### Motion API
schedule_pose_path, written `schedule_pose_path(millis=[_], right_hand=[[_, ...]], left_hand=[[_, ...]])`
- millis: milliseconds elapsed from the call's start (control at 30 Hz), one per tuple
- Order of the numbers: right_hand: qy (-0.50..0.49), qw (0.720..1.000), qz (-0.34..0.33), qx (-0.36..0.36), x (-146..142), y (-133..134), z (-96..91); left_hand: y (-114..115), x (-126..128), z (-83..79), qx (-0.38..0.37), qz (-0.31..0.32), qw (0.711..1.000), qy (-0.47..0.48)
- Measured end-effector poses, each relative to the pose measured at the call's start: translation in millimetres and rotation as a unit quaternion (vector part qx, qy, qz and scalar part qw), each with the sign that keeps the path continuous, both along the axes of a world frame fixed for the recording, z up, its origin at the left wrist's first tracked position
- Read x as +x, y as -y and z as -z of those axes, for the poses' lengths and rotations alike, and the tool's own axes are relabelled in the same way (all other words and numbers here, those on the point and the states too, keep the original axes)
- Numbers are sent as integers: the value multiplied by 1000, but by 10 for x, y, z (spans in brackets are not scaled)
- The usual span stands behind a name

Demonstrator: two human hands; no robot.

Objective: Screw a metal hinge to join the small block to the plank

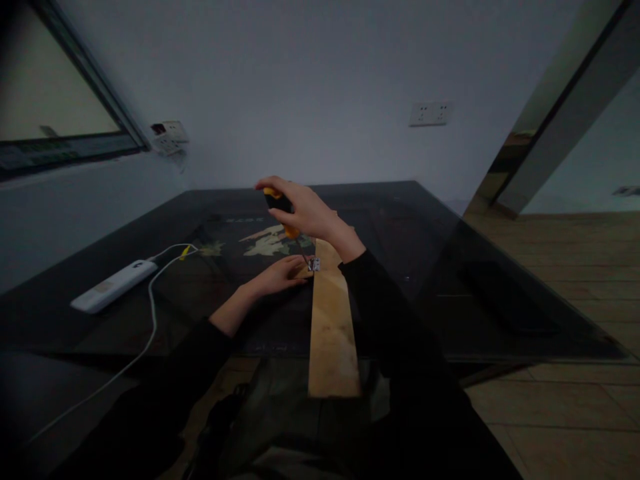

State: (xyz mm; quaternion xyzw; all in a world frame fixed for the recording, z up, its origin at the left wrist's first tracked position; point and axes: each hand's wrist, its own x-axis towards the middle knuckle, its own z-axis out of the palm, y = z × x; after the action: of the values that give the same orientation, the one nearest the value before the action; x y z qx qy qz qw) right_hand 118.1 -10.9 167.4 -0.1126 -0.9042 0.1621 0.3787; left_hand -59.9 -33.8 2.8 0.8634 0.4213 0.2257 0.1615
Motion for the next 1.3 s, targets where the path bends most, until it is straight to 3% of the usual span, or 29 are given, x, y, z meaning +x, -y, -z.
schedule_pose_path(millis=[233,600,1067,1300], right_hand=[[-8,1000,14,21,-27,-23,19],[-26,990,123,58,-117,-25,120],[-13,994,103,42,-120,-44,126],[-9,999,44,25,-87,-12,70]], left_hand=[[-41,-8,37,-5,5,1000,11],[-27,4,39,-4,9,999,37],[-12,4,-5,-13,13,999,30],[-6,5,-28,-15,25,999,31]])
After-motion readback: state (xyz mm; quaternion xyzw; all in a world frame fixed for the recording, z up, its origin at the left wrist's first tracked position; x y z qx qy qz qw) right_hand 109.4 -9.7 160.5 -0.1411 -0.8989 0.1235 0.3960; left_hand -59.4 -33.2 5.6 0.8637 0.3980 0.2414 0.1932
